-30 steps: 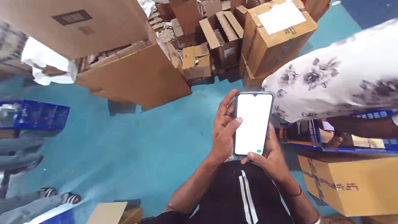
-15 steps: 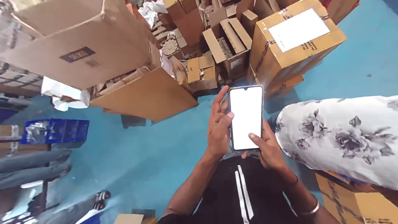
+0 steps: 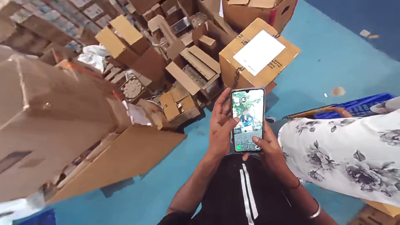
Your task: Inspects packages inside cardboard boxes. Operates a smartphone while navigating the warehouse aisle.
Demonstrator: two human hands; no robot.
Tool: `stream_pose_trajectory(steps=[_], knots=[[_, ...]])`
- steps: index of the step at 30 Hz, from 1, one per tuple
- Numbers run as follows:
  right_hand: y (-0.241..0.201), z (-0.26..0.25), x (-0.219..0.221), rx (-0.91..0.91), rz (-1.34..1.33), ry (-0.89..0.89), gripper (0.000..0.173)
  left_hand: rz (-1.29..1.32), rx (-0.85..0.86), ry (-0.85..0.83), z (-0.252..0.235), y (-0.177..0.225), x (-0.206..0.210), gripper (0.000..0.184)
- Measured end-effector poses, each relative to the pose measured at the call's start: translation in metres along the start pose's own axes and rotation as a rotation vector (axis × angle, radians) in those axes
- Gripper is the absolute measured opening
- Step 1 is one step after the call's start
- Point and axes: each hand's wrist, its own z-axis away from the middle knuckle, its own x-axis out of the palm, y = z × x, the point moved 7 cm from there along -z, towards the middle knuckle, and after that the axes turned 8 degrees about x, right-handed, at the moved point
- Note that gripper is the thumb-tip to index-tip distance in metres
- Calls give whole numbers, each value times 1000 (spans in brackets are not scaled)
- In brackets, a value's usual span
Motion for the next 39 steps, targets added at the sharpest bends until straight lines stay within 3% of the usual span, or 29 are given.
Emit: stream_pose_trajectory(steps=[5, 11, 15, 21, 33, 39], knots=[[-29, -32, -4, -116, -44, 123, 60, -16, -104, -255, -66, -5, 13, 87], [-58, -45, -43, -202, -28, 304, 89, 19, -154, -564, -110, -25, 70, 92], [-75, -42, -78, -234, 50, 473, 100, 39, -201, -608, -123, -49, 112, 87], [-92, -32, -115, -306, 6, 503, 105, 17, -269, -661, -145, -83, 155, 78], [-144, -80, -167, -458, 11, 741, 97, 13, -304, -711, -250, -132, 208, 58], [-166, -91, -181, -465, 34, 838, 96, 71, -337, -677, -277, -148, 232, 49]])
